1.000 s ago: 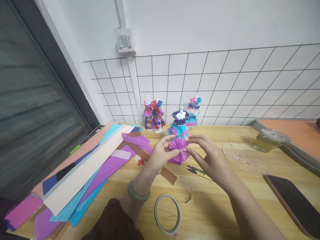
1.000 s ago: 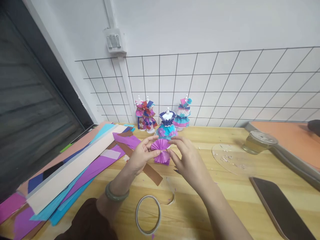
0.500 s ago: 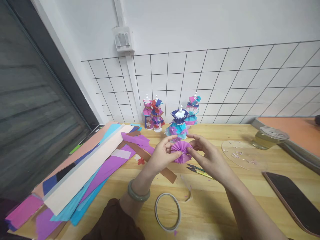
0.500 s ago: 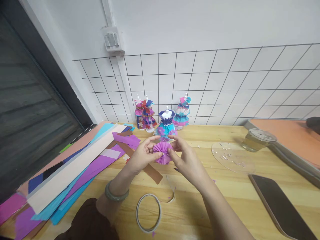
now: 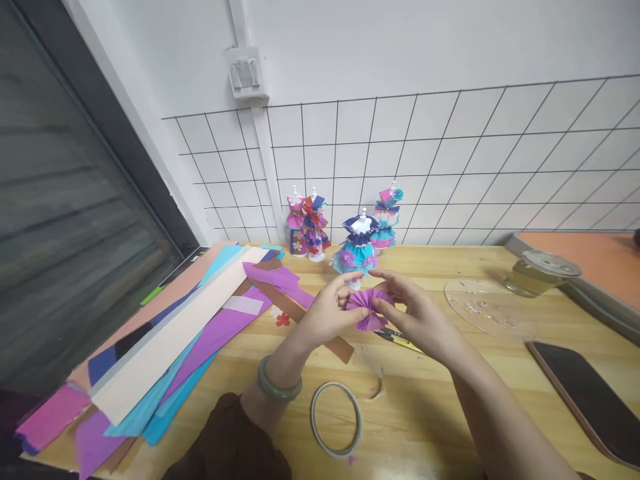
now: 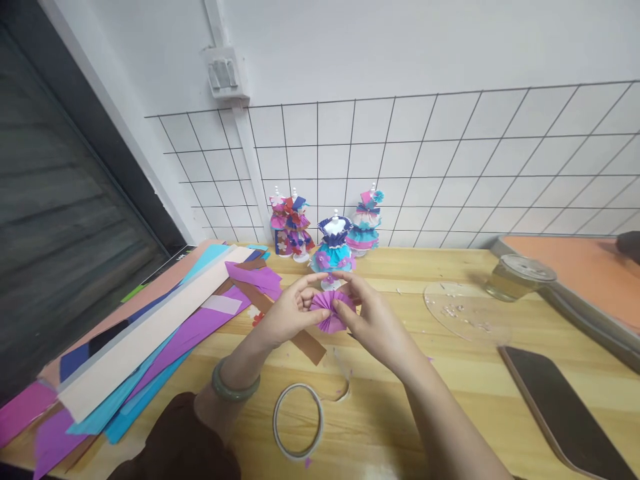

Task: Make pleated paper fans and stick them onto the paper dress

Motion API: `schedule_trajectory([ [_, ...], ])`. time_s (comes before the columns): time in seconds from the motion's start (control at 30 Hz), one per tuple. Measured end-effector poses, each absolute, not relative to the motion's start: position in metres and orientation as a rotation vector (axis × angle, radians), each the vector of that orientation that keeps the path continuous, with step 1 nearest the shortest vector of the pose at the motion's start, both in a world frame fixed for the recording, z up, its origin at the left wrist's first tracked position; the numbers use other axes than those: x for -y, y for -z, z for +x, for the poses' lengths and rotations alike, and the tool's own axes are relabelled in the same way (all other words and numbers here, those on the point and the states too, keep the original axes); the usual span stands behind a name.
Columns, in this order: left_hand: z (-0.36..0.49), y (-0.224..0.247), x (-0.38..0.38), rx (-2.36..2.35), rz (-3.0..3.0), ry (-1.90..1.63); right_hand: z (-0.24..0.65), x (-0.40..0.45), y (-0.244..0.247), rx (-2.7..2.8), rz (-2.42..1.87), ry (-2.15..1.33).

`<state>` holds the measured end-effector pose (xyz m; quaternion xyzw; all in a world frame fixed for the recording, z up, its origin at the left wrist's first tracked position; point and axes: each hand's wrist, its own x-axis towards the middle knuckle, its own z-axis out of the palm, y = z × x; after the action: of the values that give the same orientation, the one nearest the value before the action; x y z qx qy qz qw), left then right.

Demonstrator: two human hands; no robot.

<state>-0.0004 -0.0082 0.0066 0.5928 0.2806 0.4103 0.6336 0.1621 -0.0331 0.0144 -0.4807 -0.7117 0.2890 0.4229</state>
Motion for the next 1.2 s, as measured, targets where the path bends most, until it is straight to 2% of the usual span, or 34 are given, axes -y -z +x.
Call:
schedule_trajectory([
  [1.2,-0.0007,0.0001,0.0018,-0.677,1.276,-1.011,0.1697,0.0315,-0.0118,1.945,-1.203,-0.717],
])
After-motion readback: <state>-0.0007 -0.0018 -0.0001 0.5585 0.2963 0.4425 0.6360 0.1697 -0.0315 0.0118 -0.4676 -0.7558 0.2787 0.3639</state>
